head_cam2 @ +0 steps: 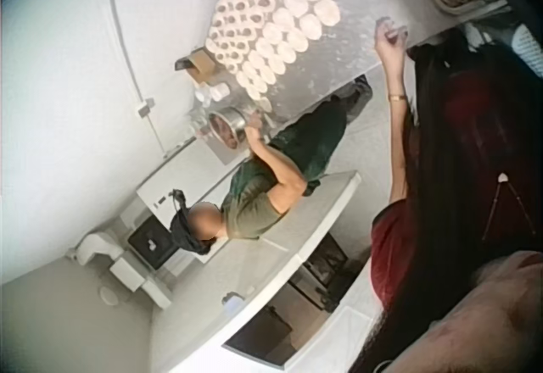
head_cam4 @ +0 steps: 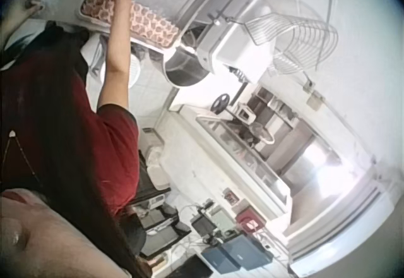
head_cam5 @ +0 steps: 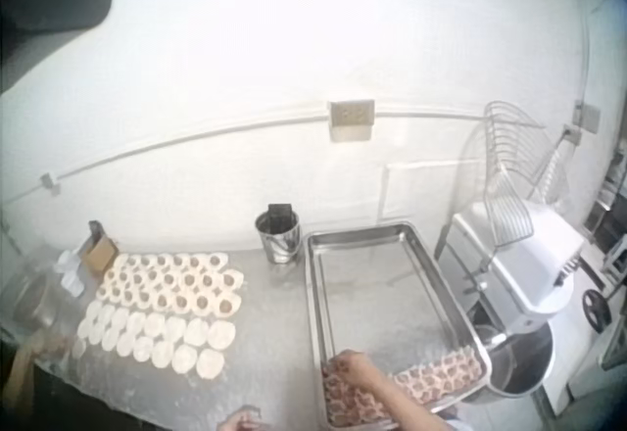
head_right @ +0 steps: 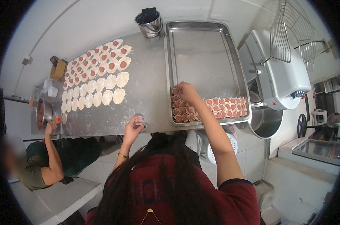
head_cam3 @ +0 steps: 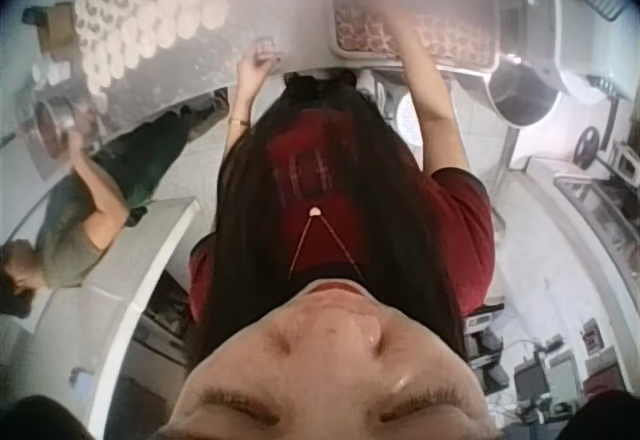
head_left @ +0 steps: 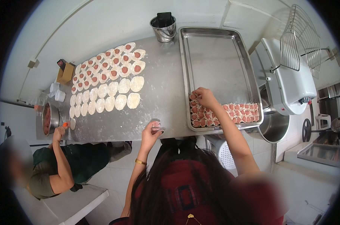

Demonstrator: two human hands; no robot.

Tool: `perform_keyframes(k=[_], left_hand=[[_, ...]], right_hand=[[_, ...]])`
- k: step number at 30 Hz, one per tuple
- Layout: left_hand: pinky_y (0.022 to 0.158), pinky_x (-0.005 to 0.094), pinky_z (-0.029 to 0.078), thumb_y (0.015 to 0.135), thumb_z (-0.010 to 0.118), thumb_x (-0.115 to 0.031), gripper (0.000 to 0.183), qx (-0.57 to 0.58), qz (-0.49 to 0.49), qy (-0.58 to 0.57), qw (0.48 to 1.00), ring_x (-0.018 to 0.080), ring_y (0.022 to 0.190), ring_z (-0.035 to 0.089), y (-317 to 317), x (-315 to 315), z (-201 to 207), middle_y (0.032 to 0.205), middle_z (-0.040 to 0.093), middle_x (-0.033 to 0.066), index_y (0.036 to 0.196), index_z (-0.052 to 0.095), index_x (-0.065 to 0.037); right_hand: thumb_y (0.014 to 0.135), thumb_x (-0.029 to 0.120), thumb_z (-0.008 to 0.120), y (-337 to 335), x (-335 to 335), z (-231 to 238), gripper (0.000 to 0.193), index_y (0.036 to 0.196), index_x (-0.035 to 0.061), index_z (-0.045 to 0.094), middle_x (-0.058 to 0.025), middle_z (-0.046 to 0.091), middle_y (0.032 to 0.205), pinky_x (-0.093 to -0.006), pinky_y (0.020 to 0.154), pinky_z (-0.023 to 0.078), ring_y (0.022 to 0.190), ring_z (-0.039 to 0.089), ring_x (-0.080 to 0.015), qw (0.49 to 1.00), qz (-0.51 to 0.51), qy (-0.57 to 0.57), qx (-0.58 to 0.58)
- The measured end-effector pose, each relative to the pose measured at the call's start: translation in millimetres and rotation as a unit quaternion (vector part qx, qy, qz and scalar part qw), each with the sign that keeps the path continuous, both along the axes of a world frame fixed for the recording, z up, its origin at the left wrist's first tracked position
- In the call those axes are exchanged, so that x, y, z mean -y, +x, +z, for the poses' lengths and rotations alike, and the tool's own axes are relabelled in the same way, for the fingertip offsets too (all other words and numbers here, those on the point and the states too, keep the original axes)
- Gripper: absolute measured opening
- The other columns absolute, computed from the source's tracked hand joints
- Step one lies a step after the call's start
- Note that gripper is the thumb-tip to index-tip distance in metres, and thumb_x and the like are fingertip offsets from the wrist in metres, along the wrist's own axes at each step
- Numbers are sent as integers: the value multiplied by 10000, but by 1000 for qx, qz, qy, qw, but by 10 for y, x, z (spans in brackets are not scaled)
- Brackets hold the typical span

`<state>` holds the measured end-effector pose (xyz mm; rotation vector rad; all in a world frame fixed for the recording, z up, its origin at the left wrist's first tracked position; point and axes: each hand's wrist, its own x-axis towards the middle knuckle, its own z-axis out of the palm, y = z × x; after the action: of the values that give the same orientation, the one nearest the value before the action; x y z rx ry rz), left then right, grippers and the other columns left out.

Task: The person places a small meatball onto a round dough wrapper, folds the wrapper over the meatball, and seals the edges to form a dumpling. The finished dumplings are placed in rows on a metal tray. Another person works across the table, also preparing dumplings.

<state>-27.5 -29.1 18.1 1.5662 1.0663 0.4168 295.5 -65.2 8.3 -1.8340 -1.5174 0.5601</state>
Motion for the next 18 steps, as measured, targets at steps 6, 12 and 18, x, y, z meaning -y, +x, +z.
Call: perform_keyframes(k=[6, 12, 18], left_hand=[[749, 273, 517, 727, 647, 48, 379, 14, 31, 1, 999, 152, 859, 620, -26, 202, -127, 980, 618, 91, 1087, 538, 3], [729, 274, 530, 710, 660, 38, 367, 3, 30, 18, 999, 165, 847, 637, -52, 253, -181, 941, 639, 93, 1061, 561, -8], [723, 274, 513, 708, 680, 9, 359, 15, 9, 3, 1000, 155, 813, 636, -68, 98, -167, 930, 639, 83, 1046, 561, -12]], right_hand=[[644, -101, 511, 68, -31, 32, 367, 971, 13, 633, -142, 609, 975, -327, 734, 524, 837, 621, -291, 998, 41, -15, -46], [691, -91, 508, 59, 66, 118, 367, 1019, 22, 628, -155, 608, 1003, -328, 765, 512, 867, 626, -287, 996, 2, -58, -73], [718, -43, 559, -26, 71, 94, 308, 1005, 33, 641, -164, 636, 924, -319, 740, 505, 825, 639, -280, 994, -52, -90, -35]])
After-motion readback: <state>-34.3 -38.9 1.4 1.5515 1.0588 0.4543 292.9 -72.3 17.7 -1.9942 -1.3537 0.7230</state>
